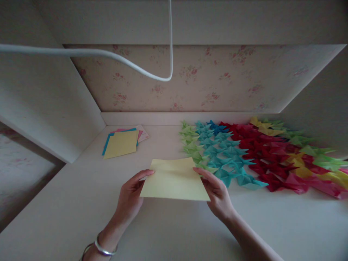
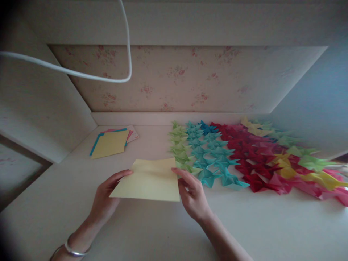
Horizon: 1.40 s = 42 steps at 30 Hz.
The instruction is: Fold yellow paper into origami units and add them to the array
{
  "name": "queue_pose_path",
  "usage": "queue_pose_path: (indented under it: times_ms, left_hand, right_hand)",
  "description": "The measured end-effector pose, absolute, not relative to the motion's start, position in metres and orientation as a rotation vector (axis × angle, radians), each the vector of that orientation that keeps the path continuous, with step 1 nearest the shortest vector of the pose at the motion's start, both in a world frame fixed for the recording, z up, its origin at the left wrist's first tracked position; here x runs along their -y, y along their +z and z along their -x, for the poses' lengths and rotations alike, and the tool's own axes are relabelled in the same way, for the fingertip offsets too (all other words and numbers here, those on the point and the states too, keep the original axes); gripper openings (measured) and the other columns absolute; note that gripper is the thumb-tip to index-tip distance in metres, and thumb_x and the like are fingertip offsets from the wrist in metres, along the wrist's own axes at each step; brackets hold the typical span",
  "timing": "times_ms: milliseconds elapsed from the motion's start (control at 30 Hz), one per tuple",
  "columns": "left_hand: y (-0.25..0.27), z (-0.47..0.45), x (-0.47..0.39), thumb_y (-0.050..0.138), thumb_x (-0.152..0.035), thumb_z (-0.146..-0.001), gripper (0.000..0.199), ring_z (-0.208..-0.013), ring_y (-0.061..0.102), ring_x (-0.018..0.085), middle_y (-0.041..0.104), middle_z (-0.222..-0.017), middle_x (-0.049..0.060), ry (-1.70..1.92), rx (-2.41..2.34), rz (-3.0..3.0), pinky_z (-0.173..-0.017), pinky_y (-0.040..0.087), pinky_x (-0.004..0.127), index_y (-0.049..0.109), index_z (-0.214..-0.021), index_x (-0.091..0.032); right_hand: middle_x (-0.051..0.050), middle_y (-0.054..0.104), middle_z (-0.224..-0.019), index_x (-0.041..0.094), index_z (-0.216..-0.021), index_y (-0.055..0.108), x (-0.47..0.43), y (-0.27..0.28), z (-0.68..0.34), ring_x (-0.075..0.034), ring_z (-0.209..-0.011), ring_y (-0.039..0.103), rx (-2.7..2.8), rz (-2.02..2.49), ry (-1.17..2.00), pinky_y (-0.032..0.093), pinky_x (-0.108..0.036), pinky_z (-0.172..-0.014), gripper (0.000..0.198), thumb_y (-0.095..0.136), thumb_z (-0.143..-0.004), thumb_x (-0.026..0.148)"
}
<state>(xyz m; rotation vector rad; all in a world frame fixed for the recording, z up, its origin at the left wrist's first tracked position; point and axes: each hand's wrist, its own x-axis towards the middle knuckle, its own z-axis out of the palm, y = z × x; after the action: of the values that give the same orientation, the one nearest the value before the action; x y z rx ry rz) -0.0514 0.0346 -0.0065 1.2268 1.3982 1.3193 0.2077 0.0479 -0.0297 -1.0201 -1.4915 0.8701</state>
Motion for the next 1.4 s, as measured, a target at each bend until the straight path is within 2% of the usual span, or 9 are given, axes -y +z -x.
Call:
queue_pose_path:
  times_ms: [100, 267, 500, 633, 767, 1167, 1267, 1333, 1400]
  left_hand:
    - [-0.006, 0.051, -0.035, 0.072, -0.018, -0.072, 0.021, -0.073, 0.075, 0.019, 0.079, -0.101, 0.005, 1.374, -1.376, -1.262, -0.061, 0.060, 0.024, 0.077, -0.092, -0.019]
    - [-0.008, 0.049, -0.034, 0.074, -0.011, -0.072, 0.019, -0.085, 0.075, 0.018, 0.078, -0.102, 0.002, 1.491, -1.192, -1.253, -0.068, 0.058, 0.019, 0.079, -0.086, -0.024]
    - [-0.007, 0.051, -0.035, 0.080, -0.013, -0.071, 0.024, -0.100, 0.071, 0.021, 0.069, -0.125, 0.007, 1.417, -0.963, -1.315, -0.077, 0.057, 0.021, 0.080, -0.091, -0.025]
    - [-0.002, 0.051, -0.036, 0.081, -0.012, -0.069, 0.039, -0.092, 0.071, 0.019, 0.070, -0.111, 0.007, 1.347, -0.982, -1.418, -0.072, 0.057, 0.020, 0.078, -0.104, -0.028]
    - [-0.002, 0.054, -0.036, 0.074, -0.014, -0.075, 0.025, -0.080, 0.071, 0.017, 0.074, -0.098, 0.006, 1.280, -1.070, -1.513, -0.065, 0.056, 0.019, 0.081, -0.095, -0.027]
    - [-0.004, 0.052, -0.039, 0.073, -0.014, -0.073, 0.018, -0.095, 0.073, 0.024, 0.077, -0.106, 0.006, 1.261, -1.163, -1.378, -0.074, 0.059, 0.026, 0.082, -0.084, -0.025]
    - [-0.006, 0.052, -0.039, 0.073, -0.021, -0.075, 0.011, -0.082, 0.074, 0.023, 0.076, -0.109, 0.009, 1.215, -1.212, -1.240, -0.062, 0.060, 0.026, 0.081, -0.083, -0.020]
    - [-0.007, 0.052, -0.039, 0.071, -0.029, -0.079, 0.017, -0.070, 0.074, 0.021, 0.072, -0.117, 0.013, 1.150, -1.241, -1.151, -0.048, 0.056, 0.024, 0.080, -0.085, -0.016]
    - [-0.007, 0.052, -0.039, 0.070, -0.035, -0.082, 0.024, -0.067, 0.072, 0.020, 0.069, -0.122, 0.015, 1.097, -1.238, -1.134, -0.044, 0.054, 0.024, 0.079, -0.084, -0.013]
  right_hand:
    - [-0.007, 0.074, -0.108, 0.026, -0.114, 0.072, -0.046, -0.024, -0.208, -0.021, -0.086, 0.070, 1.667, 0.982, 0.784, 0.057, -0.028, -0.072, 0.044, 0.063, -0.075, 0.008]
    - [-0.007, 0.074, -0.103, 0.024, -0.107, 0.073, -0.045, -0.026, -0.207, -0.018, -0.074, 0.070, 1.629, 1.022, 0.819, 0.058, -0.025, -0.064, 0.033, 0.065, -0.078, 0.011]
    - [-0.005, 0.076, -0.089, 0.022, -0.095, 0.074, -0.045, -0.024, -0.203, -0.016, -0.067, 0.070, 1.562, 0.969, 0.839, 0.056, -0.021, -0.059, 0.020, 0.072, -0.076, 0.015]
    - [-0.005, 0.076, -0.088, 0.021, -0.094, 0.075, -0.046, -0.018, -0.202, -0.015, -0.065, 0.070, 1.558, 0.963, 0.813, 0.056, -0.019, -0.056, 0.020, 0.072, -0.075, 0.013]
    - [-0.005, 0.076, -0.082, 0.021, -0.088, 0.076, -0.047, -0.018, -0.204, -0.017, -0.065, 0.070, 1.559, 0.976, 0.790, 0.055, -0.021, -0.055, 0.014, 0.072, -0.076, 0.016]
    - [-0.006, 0.079, -0.092, 0.026, -0.086, 0.079, -0.053, -0.022, -0.206, -0.020, -0.083, 0.075, 1.651, 1.005, 0.578, 0.059, -0.026, -0.072, 0.028, 0.056, -0.084, 0.010]
    - [-0.005, 0.079, -0.093, 0.026, -0.089, 0.079, -0.054, -0.023, -0.211, -0.019, -0.079, 0.075, 1.705, 0.998, 0.568, 0.059, -0.025, -0.069, 0.027, 0.057, -0.085, 0.011]
    - [-0.005, 0.078, -0.093, 0.026, -0.092, 0.079, -0.054, -0.023, -0.215, -0.019, -0.076, 0.075, 1.758, 0.991, 0.586, 0.059, -0.025, -0.066, 0.027, 0.056, -0.087, 0.012]
    - [-0.005, 0.078, -0.085, 0.025, -0.091, 0.078, -0.053, -0.021, -0.216, -0.018, -0.071, 0.073, 1.765, 0.996, 0.611, 0.057, -0.024, -0.061, 0.025, 0.056, -0.089, 0.014]
